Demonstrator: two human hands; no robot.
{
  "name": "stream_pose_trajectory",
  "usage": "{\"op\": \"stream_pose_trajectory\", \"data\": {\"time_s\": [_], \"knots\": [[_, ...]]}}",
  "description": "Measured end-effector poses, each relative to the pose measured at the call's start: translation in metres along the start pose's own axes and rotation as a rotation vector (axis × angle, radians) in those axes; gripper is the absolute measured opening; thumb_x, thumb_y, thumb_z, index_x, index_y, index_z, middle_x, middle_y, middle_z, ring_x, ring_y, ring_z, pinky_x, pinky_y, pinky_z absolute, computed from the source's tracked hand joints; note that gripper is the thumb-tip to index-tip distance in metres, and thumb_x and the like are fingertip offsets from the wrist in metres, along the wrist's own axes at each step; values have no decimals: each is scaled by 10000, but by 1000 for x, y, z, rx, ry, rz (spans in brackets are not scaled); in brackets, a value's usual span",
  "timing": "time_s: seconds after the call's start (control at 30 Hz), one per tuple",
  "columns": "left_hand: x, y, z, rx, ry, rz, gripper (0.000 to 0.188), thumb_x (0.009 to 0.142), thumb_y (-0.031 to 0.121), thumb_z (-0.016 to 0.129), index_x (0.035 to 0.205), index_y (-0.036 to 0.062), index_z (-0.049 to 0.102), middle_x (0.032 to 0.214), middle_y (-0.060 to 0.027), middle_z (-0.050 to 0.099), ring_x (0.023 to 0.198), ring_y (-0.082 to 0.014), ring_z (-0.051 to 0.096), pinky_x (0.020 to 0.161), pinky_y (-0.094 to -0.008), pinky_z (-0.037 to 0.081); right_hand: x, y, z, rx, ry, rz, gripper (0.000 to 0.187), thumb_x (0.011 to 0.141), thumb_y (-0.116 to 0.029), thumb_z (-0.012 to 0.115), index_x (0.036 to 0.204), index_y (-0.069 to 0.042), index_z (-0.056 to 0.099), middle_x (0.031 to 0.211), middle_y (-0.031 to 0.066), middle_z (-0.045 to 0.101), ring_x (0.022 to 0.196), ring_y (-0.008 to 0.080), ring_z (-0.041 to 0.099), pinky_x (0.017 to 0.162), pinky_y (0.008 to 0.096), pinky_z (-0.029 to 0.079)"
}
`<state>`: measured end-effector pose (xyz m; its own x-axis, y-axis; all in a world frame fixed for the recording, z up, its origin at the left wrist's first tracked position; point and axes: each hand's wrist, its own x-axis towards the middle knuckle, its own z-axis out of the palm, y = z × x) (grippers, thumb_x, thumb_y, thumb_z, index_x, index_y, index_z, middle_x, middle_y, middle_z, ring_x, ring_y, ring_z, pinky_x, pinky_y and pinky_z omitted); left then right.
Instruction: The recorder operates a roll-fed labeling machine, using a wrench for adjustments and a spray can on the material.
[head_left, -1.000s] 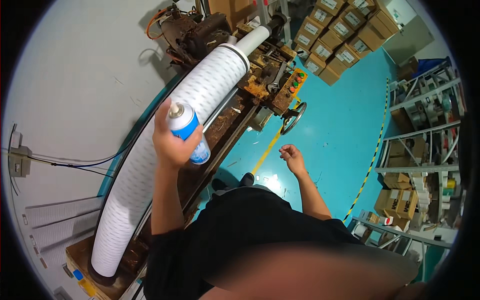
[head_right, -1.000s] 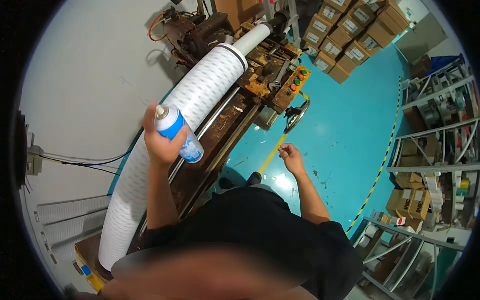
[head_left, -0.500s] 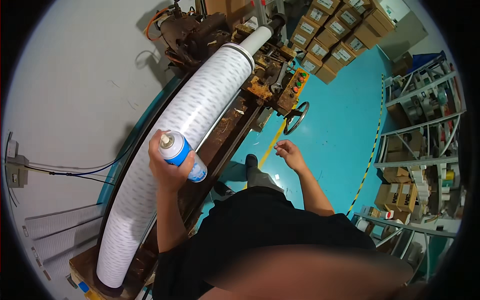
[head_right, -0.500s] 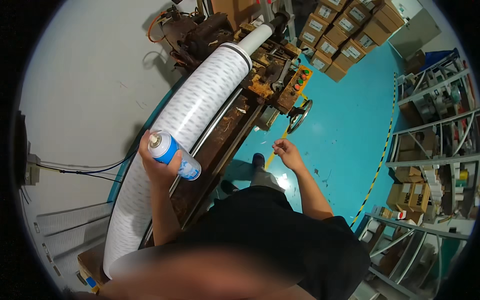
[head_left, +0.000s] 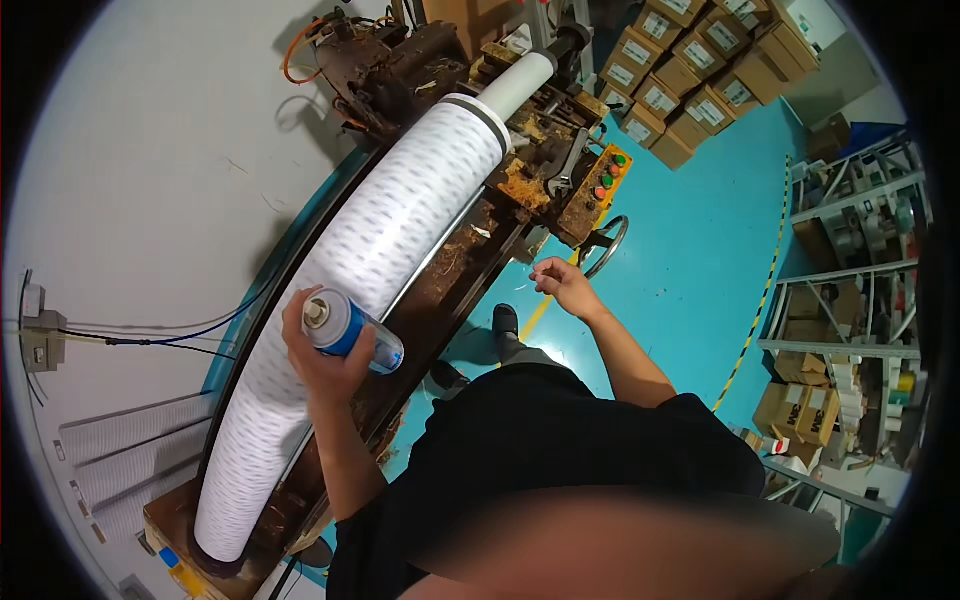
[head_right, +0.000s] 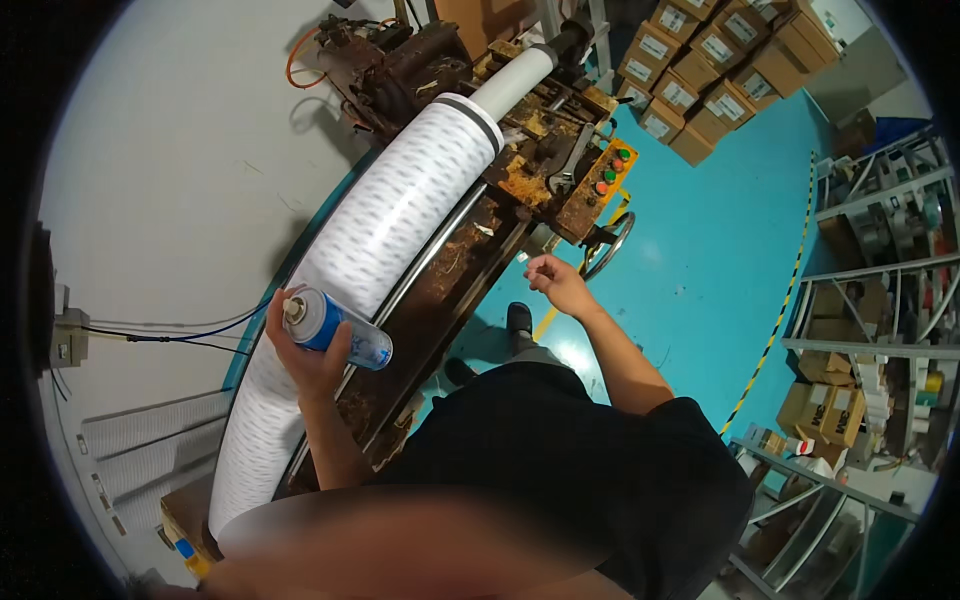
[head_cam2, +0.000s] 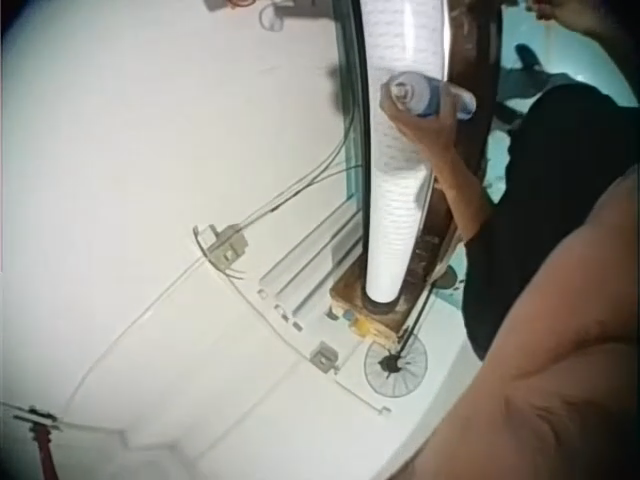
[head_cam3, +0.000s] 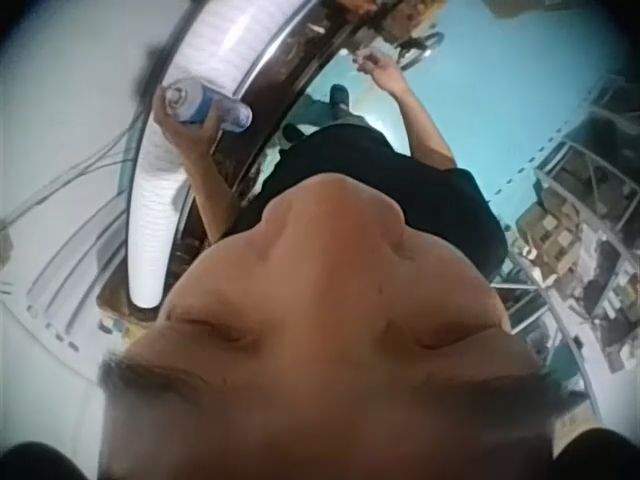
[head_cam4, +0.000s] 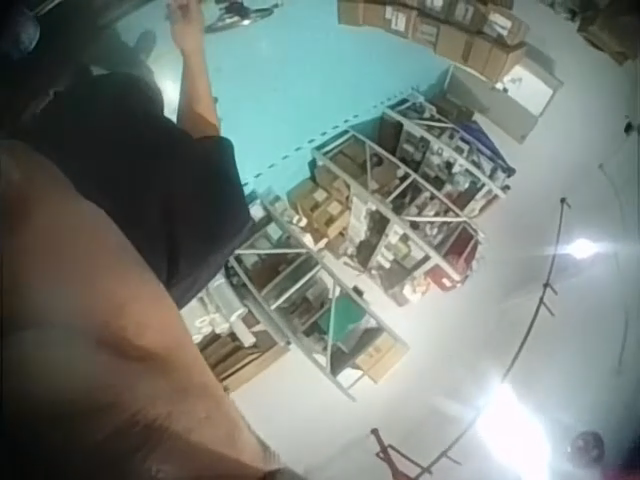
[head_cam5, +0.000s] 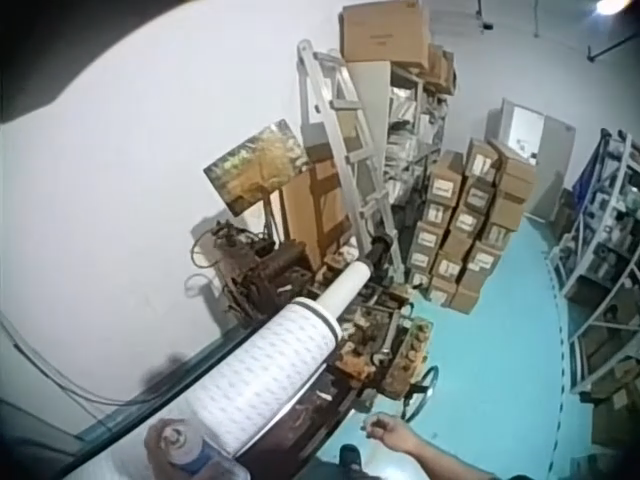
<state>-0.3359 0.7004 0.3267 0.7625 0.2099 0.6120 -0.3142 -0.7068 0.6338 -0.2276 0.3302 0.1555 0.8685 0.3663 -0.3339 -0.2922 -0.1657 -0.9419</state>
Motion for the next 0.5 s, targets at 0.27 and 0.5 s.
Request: {"op": "stream_pose_trajectory", "data": {"time_s": [0.27, 0.5], "knots": [[2, -2, 10, -44, -61, -40, 827, 713, 123, 751, 1380, -30, 286, 1261, -197, 475, 1168, -290, 501, 1018, -403, 383, 13, 0, -11, 36, -16, 1, 133, 945, -115, 559, 1066, -61, 547, 1022, 49, 631, 863, 132, 599, 788, 297, 489], [6, -1, 16, -48, -81, -27, 830, 713, 120, 751, 1378, -30, 278, 1264, -203, 473, 1171, -296, 502, 1018, -411, 384, 14, 3, -11, 76, -19, -9, 118, 946, -113, 553, 1052, -61, 551, 1014, 45, 628, 870, 135, 595, 799, 295, 488]]}}
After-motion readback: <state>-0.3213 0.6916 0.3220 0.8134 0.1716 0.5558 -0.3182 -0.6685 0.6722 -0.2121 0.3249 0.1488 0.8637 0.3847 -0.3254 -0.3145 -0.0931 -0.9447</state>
